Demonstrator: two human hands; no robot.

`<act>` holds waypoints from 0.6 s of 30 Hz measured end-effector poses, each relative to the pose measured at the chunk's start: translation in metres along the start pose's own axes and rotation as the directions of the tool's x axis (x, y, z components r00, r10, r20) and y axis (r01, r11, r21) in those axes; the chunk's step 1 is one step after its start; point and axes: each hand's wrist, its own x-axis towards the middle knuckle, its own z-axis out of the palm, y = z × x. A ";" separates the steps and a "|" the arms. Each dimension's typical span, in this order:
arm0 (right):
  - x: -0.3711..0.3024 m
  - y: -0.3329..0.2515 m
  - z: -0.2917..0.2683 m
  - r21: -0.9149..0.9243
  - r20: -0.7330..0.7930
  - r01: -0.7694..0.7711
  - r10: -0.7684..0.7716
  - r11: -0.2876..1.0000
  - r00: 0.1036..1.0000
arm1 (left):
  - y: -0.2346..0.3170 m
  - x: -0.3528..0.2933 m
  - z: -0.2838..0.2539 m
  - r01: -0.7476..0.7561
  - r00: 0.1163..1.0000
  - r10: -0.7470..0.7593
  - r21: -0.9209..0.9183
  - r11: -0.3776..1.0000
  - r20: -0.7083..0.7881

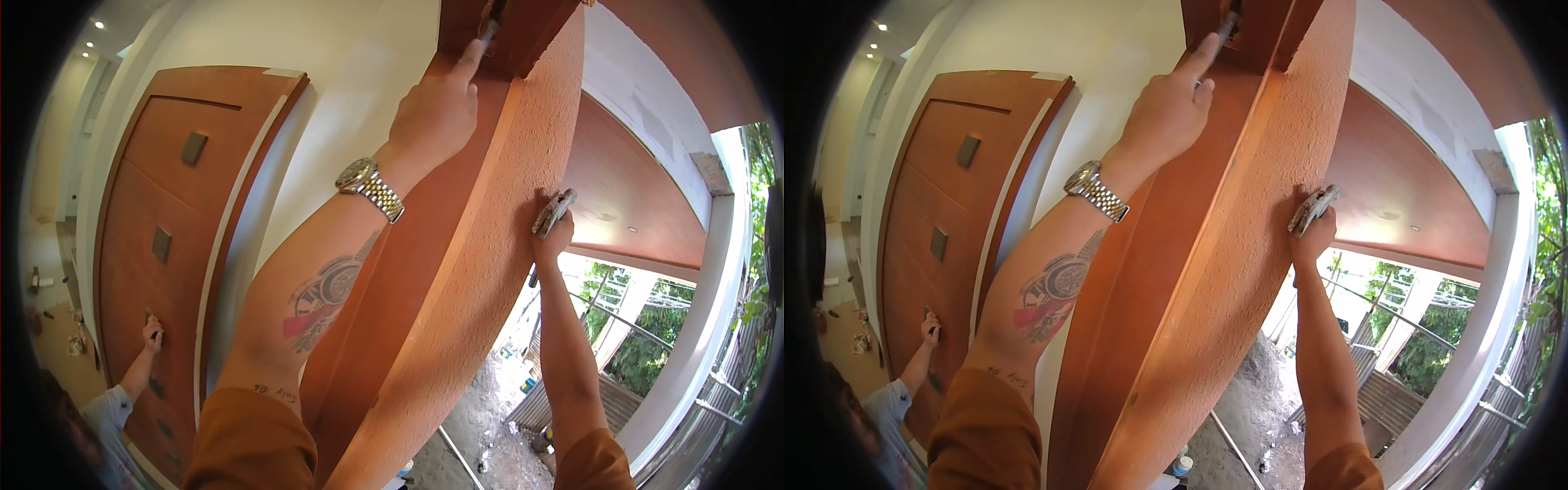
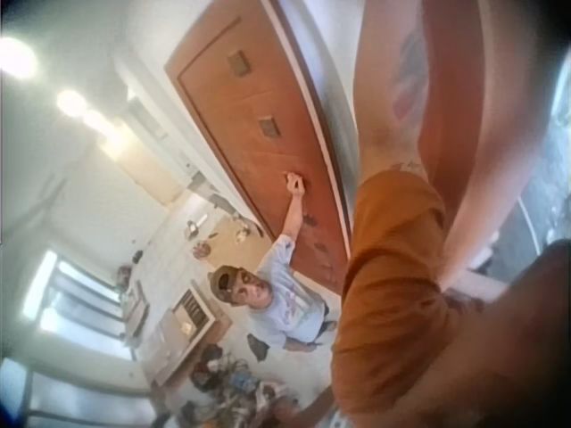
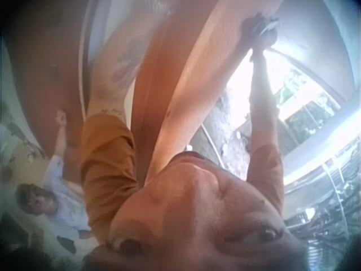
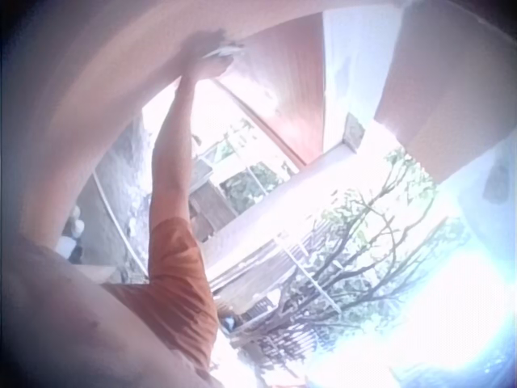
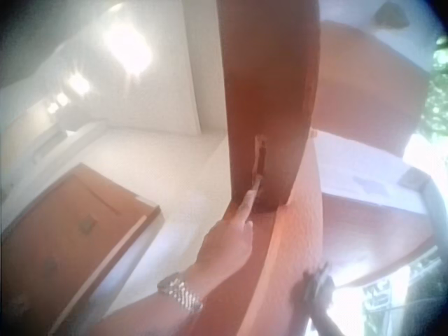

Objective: The person uses a chisel and a hammer to create a recessed area in a door frame. The person holds the chisel against the wood and strikes the handle with the hammer to remove small pieces of material.

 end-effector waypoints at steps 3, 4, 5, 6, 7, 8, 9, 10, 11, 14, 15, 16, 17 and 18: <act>0.000 -0.003 -0.004 -0.027 -0.040 0.003 -0.004 1.000 0.999 | 0.010 -0.002 -0.011 -0.048 0.998 0.045 -0.053 0.997 -0.047; 0.001 0.000 -0.005 -0.034 -0.042 0.003 -0.004 0.999 0.999 | 0.014 -0.002 -0.014 -0.074 0.996 0.070 -0.097 0.993 -0.048; 0.002 0.001 -0.003 -0.028 -0.044 0.008 -0.009 1.000 0.999 | 0.013 -0.001 -0.017 -0.069 0.997 0.065 -0.094 0.993 -0.053; 0.003 0.002 -0.002 -0.023 -0.046 0.013 -0.014 1.000 0.999 | 0.011 0.002 -0.019 -0.089 0.995 0.086 -0.089 0.992 -0.043; 0.004 0.002 -0.001 -0.022 -0.042 0.018 -0.019 1.000 0.999 | 0.011 0.003 -0.022 -0.110 0.994 0.107 -0.085 0.990 -0.034; 0.003 0.003 0.001 -0.012 -0.047 0.023 -0.023 1.000 0.999 | 0.011 0.003 -0.026 -0.109 0.994 0.107 -0.084 0.991 -0.035; 0.003 0.003 0.003 -0.002 -0.052 0.027 -0.027 1.000 0.998 | 0.012 0.002 -0.032 -0.112 0.993 0.112 0.003 0.994 -0.032; 0.002 0.001 0.003 0.000 -0.051 0.027 -0.027 1.000 0.998 | 0.014 0.002 -0.039 -0.115 0.993 0.118 0.089 0.989 -0.028; 0.003 0.002 0.002 -0.014 -0.059 0.025 -0.026 1.000 0.998 | 0.019 0.005 -0.048 -0.117 0.992 0.120 0.085 0.989 -0.027; 0.002 0.002 0.000 -0.017 -0.065 0.034 -0.036 0.999 0.997 | 0.026 0.011 -0.066 -0.178 0.980 0.168 0.100 0.979 0.102; 0.002 0.002 0.000 -0.007 -0.066 0.048 -0.048 0.999 0.997 | 0.021 0.015 -0.065 -0.207 0.976 0.189 0.195 0.959 0.103; 0.001 0.000 0.000 -0.005 -0.064 0.049 -0.049 0.999 0.997 | 0.017 0.017 -0.065 -0.233 0.972 0.210 0.288 0.929 0.107; 0.001 -0.001 0.000 -0.006 -0.061 0.031 -0.031 1.000 0.998 | 0.016 0.018 -0.067 -0.233 0.972 0.211 0.290 0.928 0.108; 0.000 -0.001 0.001 -0.007 -0.058 0.013 -0.013 1.000 0.998 | 0.014 0.019 -0.072 -0.270 0.963 0.239 0.402 0.875 0.126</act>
